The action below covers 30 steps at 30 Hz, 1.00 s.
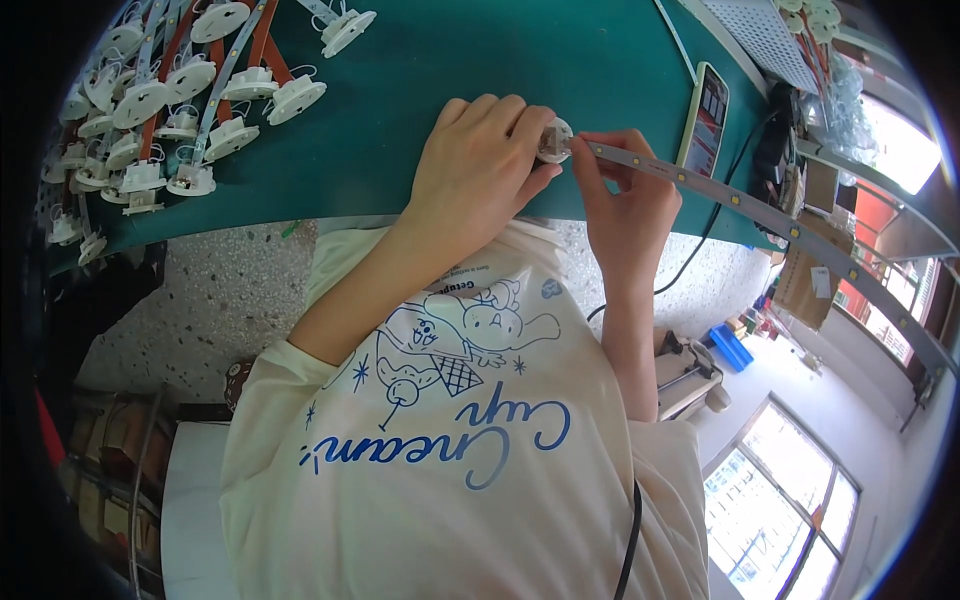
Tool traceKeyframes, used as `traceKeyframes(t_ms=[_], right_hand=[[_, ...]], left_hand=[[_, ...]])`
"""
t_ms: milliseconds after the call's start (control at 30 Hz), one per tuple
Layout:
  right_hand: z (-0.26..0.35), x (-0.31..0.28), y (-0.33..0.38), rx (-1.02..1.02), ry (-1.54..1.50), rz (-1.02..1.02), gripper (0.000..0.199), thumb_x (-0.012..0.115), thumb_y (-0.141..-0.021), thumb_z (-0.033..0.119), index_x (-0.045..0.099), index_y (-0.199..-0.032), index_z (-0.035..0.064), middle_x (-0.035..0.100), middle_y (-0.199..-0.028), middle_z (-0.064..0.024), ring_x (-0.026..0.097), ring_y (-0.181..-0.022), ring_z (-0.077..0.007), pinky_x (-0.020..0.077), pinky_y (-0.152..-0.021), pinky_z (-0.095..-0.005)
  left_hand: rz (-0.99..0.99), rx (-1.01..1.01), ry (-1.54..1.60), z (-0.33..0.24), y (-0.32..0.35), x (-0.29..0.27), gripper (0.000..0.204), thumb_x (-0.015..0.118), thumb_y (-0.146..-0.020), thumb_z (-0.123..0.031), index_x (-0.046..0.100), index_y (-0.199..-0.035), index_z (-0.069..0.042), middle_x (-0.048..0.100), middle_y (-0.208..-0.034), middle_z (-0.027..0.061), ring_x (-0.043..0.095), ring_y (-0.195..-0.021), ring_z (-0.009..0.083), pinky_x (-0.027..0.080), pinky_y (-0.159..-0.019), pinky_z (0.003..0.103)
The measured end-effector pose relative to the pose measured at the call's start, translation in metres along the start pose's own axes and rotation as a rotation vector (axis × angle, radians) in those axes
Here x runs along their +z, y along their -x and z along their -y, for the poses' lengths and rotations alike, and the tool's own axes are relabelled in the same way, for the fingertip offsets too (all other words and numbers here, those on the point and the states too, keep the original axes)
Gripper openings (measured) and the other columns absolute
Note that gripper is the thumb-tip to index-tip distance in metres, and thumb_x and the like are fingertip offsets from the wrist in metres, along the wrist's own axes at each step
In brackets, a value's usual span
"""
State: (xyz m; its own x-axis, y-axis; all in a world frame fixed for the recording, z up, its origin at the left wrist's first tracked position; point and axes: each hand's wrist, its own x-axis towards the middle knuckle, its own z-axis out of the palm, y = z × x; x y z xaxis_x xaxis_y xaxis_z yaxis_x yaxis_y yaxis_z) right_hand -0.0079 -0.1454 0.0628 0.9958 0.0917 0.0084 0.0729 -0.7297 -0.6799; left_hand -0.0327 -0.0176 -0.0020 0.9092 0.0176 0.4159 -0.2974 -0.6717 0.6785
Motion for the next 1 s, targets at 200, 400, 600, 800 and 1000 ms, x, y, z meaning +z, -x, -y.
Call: traceKeyframes(t_ms=[200, 400, 600, 800, 1000], right_hand=[[0.003, 0.001, 0.0, -0.036, 0.107, -0.03, 0.01, 0.067, -0.08, 0.006, 0.064, -0.087, -0.0016, 0.064, -0.071, -0.0024, 0.056, -0.064, -0.0026, 0.0413, -0.055, -0.0156], [-0.004, 0.002, -0.005, -0.096, 0.073, -0.006, 0.009, 0.066, -0.081, 0.005, 0.063, -0.086, -0.0014, 0.064, -0.071, -0.0027, 0.057, -0.063, -0.0032, 0.0427, -0.056, -0.0163], [-0.008, 0.003, -0.003, -0.15, 0.07, -0.013, 0.009, 0.065, -0.081, 0.004, 0.061, -0.088, -0.0017, 0.065, -0.074, -0.0052, 0.062, -0.069, -0.0081, 0.0458, -0.062, -0.0181], [0.002, 0.004, 0.0, -0.064, -0.626, 0.111, 0.011, 0.062, -0.083, 0.0, 0.058, -0.092, -0.0046, 0.065, -0.081, -0.0109, 0.063, -0.075, -0.0131, 0.0504, -0.068, -0.0225], [0.009, 0.007, 0.002, -0.116, -0.643, 0.108, 0.009, 0.063, -0.081, -0.004, 0.057, -0.088, -0.005, 0.064, -0.081, -0.0127, 0.064, -0.075, -0.0156, 0.0519, -0.068, -0.024]], left_hand=[[-0.014, 0.001, 0.003, -0.001, -0.002, 0.0, 0.023, 0.071, -0.067, -0.019, 0.055, -0.078, -0.006, 0.052, -0.073, 0.0046, 0.052, -0.074, 0.0181, 0.037, -0.069, 0.031], [0.05, -0.024, -0.022, 0.0, -0.004, -0.002, 0.038, 0.073, -0.067, -0.02, 0.056, -0.098, -0.007, 0.054, -0.084, 0.0042, 0.053, -0.08, 0.0198, 0.038, -0.07, 0.032], [-0.059, -0.04, 0.053, 0.0, 0.0, -0.01, 0.053, 0.075, -0.066, -0.018, 0.054, -0.113, -0.004, 0.055, -0.093, 0.0071, 0.055, -0.082, 0.0233, 0.043, -0.074, 0.034], [-0.047, -0.434, 1.069, 0.0, 0.007, -0.019, 0.045, 0.069, -0.075, 0.0, 0.052, -0.117, 0.002, 0.06, -0.107, 0.0122, 0.061, -0.094, 0.0176, 0.05, -0.081, 0.028], [-0.236, -0.411, 1.032, -0.006, 0.008, -0.026, 0.037, 0.064, -0.077, 0.006, 0.06, -0.113, 0.0, 0.064, -0.1, 0.0111, 0.062, -0.09, 0.0136, 0.053, -0.078, 0.025]])
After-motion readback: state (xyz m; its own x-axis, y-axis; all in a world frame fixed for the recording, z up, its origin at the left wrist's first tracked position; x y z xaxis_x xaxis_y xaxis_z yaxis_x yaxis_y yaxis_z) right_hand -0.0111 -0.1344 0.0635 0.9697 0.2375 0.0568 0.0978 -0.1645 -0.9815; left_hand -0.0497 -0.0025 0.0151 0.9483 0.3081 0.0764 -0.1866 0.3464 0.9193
